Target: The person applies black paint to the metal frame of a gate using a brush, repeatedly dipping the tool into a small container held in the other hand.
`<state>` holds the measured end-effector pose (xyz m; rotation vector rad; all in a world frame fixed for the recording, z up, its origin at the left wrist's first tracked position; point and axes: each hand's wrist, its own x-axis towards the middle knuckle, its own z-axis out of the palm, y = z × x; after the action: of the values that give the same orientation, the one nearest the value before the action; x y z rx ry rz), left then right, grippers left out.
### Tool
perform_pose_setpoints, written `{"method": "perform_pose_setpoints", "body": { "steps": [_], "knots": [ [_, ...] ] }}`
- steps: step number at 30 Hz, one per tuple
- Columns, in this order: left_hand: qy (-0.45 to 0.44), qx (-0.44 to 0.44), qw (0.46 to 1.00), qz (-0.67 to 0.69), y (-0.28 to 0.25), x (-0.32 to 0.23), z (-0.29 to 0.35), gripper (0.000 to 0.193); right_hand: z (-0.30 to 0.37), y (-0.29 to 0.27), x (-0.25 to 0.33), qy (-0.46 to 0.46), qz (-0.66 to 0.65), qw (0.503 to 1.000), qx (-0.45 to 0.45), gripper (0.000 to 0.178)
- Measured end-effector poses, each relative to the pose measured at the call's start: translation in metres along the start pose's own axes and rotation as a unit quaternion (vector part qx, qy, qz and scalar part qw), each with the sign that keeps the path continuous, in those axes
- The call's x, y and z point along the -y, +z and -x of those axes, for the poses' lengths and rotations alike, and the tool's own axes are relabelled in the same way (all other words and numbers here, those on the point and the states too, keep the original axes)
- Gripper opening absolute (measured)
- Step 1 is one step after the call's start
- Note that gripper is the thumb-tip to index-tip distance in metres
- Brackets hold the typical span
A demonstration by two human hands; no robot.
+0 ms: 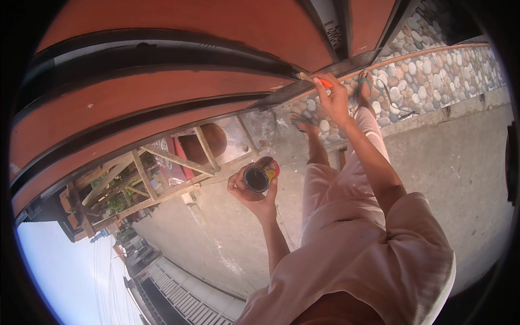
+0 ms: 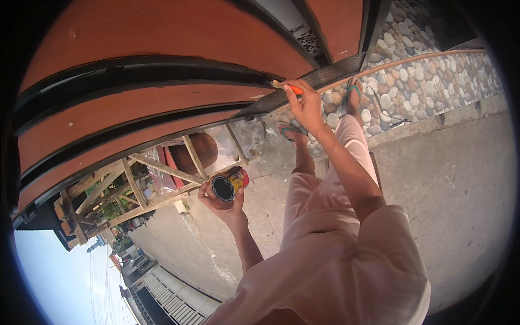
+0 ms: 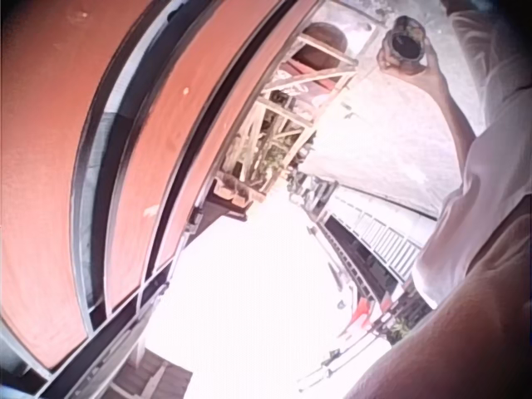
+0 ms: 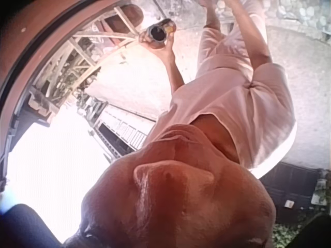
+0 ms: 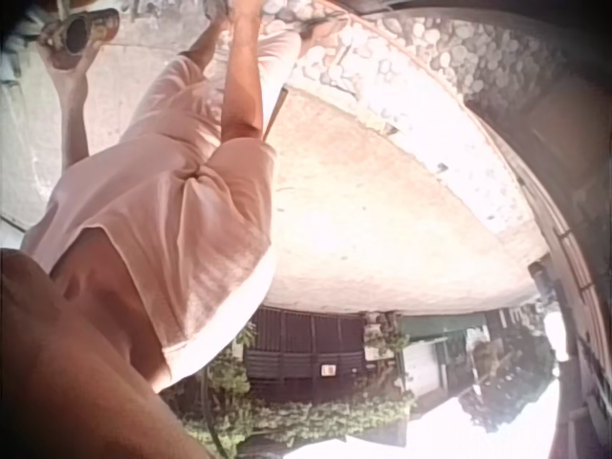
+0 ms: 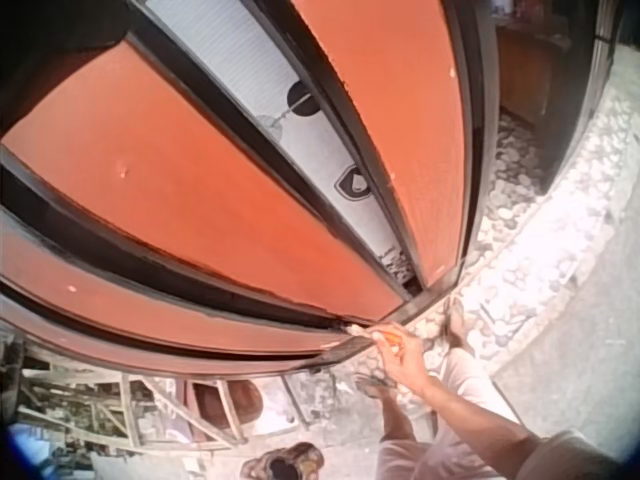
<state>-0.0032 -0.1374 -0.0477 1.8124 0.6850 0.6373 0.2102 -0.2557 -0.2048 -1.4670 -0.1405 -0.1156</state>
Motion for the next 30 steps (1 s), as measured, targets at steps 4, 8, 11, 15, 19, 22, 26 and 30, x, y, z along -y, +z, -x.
{"method": "perform_pose_setpoints", "body": {
  "steps": [4, 8, 11, 15, 19, 22, 26, 30],
  "knots": [
    [0.003, 0.008, 1.000, -0.001, 0.003, 0.001, -0.001, 0.086, 0.007, 0.003, -0.025, -0.020, 0.083, 0.996, 0.010, 0.017],
    [0.003, 0.015, 1.000, -0.014, 0.002, -0.001, -0.001, 0.085, 0.006, 0.010, -0.016, 0.035, 0.064, 0.997, 0.036, 0.017],
    [0.014, 0.007, 1.000, -0.011, -0.002, 0.002, -0.001, 0.086, 0.003, 0.009, 0.012, -0.001, 0.015, 1.000, 0.026, 0.017],
    [0.012, 0.005, 1.000, -0.011, -0.003, 0.003, -0.002, 0.086, 0.004, 0.001, 0.009, -0.043, 0.003, 0.999, 0.000, 0.017],
    [0.015, 0.012, 1.000, -0.011, 0.000, 0.000, -0.003, 0.085, 0.009, 0.002, -0.022, -0.009, 0.077, 0.997, 0.004, 0.018],
    [0.010, 0.016, 1.000, -0.018, -0.001, -0.002, -0.002, 0.085, 0.008, 0.007, -0.016, 0.021, 0.062, 0.998, 0.020, 0.018],
    [0.005, 0.005, 1.000, -0.022, -0.003, -0.002, -0.002, 0.085, 0.001, 0.007, 0.019, 0.005, 0.017, 0.999, 0.046, 0.018],
    [0.008, -0.004, 1.000, -0.021, -0.003, 0.000, -0.003, 0.085, 0.000, -0.003, 0.022, -0.015, -0.007, 0.999, 0.046, 0.018]
  ]
}}
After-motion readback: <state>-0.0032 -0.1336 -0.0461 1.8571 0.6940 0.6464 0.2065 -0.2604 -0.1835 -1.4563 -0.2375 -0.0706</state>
